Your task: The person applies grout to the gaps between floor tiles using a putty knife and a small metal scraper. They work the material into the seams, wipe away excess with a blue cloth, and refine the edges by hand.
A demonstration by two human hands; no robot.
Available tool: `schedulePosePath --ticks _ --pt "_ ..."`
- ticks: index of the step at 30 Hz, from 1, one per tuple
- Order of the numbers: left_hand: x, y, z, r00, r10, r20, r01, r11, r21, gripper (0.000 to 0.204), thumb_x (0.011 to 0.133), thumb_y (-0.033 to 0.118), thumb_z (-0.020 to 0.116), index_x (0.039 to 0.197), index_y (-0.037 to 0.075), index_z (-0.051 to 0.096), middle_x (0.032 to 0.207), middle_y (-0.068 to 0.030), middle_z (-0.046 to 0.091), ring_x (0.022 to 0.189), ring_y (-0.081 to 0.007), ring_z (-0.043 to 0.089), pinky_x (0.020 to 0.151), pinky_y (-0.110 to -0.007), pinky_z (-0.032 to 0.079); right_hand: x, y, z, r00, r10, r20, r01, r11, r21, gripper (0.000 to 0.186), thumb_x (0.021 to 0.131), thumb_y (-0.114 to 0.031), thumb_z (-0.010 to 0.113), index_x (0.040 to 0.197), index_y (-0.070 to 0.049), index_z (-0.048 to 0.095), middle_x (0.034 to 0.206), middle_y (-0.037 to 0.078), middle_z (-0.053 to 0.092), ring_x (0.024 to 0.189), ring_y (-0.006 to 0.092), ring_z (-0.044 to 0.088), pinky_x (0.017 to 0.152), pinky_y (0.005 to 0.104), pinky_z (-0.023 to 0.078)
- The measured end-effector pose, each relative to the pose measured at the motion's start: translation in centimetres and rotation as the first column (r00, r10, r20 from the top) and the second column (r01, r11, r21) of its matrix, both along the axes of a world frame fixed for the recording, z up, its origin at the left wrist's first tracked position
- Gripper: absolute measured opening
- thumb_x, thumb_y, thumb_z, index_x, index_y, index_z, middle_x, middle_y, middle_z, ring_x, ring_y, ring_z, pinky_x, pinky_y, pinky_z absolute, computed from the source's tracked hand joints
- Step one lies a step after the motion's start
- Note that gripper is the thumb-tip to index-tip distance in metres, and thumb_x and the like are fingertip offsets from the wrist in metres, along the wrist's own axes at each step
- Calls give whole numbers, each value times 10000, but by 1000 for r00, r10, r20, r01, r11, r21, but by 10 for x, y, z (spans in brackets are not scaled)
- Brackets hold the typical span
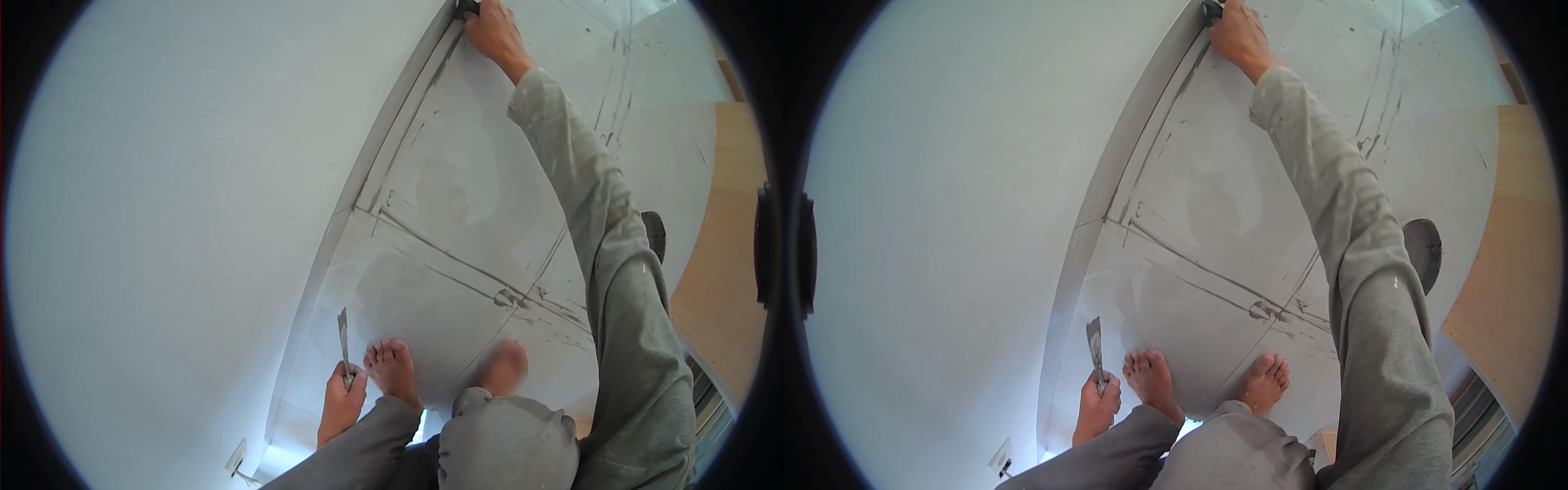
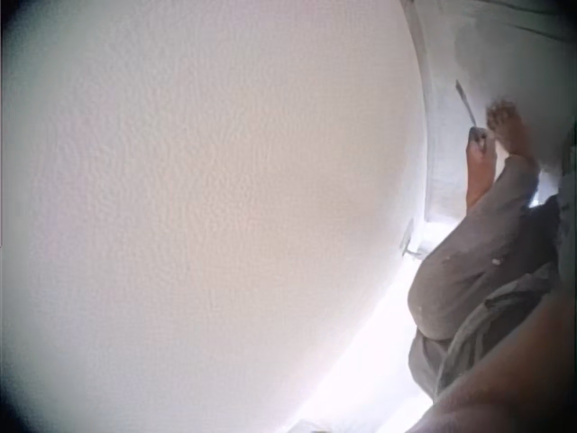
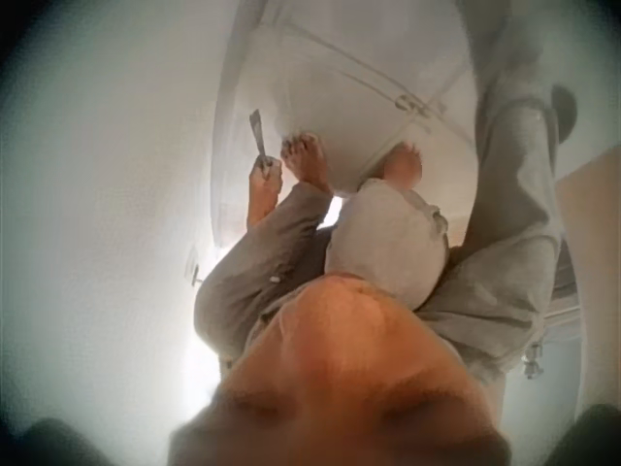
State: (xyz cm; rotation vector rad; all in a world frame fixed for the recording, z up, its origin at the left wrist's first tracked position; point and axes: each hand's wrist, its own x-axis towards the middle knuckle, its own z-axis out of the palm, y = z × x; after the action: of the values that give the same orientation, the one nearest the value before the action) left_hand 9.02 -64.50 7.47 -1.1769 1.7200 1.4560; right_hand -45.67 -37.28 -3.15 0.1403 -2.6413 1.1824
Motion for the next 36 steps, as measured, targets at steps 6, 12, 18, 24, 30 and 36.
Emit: schedulePosePath --ticks 6,12,18,24,30,36 --pt "2 -6 -7 998 -63 -28 62 998 -19 185 993 187 611 974 17 540 690 -15 516 589 -91 467 555 -282 398 150 -67 -5 993 102 -61 -101 995 9 410 820 75 570 1215 0 487 971 282 652 958 486 622 840 552 501" --pt "23 -6 -21 998 48 -49 -47 999 15 180 998 188 611 964 34 526 691 6 501 557 -74 455 511 -263 383 301 -134 -2 970 238 42 -232 966 -114 374 794 122 578 1150 27 511 914 223 624 973 412 599 773 494 522" --pt "35 0 -33 988 139 -65 -135 989 59 181 998 190 618 992 37 521 688 14 490 547 -68 454 492 -251 376 342 -146 -9 924 241 296 -69 867 -493 284 870 93 625 1130 19 539 995 199 685 911 374 679 778 428 553" --pt "36 -1 -29 985 158 -72 -153 986 67 182 1000 193 618 996 37 525 698 14 497 550 -66 455 496 -249 375 337 -173 -23 966 -79 246 247 563 -788 169 908 39 677 1053 28 592 1122 179 737 993 257 740 884 342 565" --pt "38 -2 -29 986 161 -42 -158 985 70 175 1001 187 613 998 35 526 702 15 492 556 -66 453 498 -254 365 360 -184 -39 980 -24 198 166 653 -739 130 884 88 676 976 22 613 1117 164 752 985 176 726 904 310 562" --pt "43 -3 -36 985 164 -58 -160 985 62 171 996 177 611 1002 30 525 707 16 482 569 -70 447 509 -256 373 353 -190 -47 979 -104 175 204 525 -826 187 832 120 685 971 13 619 1161 170 746 1092 261 728 918 323 569"
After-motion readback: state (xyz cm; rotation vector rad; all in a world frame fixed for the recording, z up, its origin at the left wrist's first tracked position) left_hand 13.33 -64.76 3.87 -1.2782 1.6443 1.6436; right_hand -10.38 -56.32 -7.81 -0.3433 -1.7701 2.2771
